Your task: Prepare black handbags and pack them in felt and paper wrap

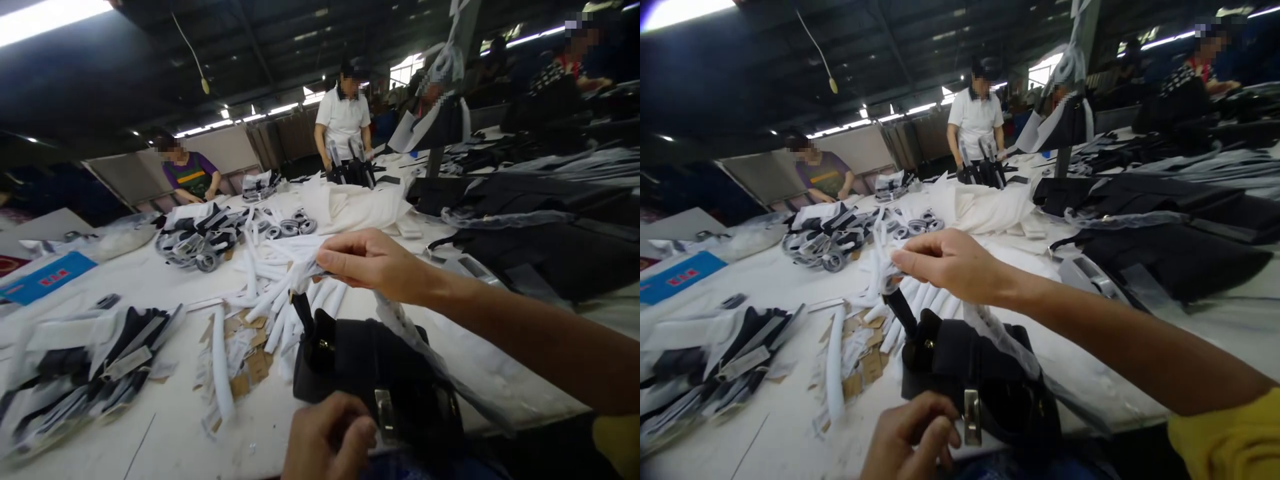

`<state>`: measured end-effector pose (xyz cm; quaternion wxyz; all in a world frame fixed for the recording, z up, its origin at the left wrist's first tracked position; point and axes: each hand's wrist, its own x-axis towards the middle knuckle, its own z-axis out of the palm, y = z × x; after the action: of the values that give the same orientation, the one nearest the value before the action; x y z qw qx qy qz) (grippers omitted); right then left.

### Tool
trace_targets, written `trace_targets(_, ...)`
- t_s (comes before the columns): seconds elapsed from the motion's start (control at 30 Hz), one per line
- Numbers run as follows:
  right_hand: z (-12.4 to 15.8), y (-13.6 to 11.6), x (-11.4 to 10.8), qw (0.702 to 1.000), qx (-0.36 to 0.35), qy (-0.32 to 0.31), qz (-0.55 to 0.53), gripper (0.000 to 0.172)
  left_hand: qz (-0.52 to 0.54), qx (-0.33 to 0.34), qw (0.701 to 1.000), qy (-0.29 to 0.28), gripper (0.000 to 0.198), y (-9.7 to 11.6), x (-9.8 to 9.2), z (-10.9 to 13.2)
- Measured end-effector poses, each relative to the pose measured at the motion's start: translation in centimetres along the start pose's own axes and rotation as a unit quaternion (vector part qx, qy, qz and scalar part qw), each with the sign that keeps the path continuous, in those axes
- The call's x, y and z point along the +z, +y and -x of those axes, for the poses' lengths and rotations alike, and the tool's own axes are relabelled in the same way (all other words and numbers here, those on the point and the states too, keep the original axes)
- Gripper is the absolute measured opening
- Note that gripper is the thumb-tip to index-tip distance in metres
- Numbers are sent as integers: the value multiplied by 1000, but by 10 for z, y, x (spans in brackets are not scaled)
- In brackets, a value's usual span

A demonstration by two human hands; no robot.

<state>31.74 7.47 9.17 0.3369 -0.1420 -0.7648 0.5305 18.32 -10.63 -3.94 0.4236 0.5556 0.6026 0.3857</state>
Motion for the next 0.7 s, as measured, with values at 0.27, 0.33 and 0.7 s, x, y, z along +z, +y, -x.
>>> trace_targets(0.27, 4, 2, -2, 997, -4, 47, 60, 51, 170, -79, 981, -50, 39, -17, 31, -26)
trace_targets(0.33, 12, 3, -7, 990, 2, 85, 108, 43, 242, -98, 963, -66, 42, -17, 33, -27)
trace_targets(0.7, 168, 14, 32, 922, -83, 101, 364, 44, 415, -96, 895, -135, 45, -5, 25, -23)
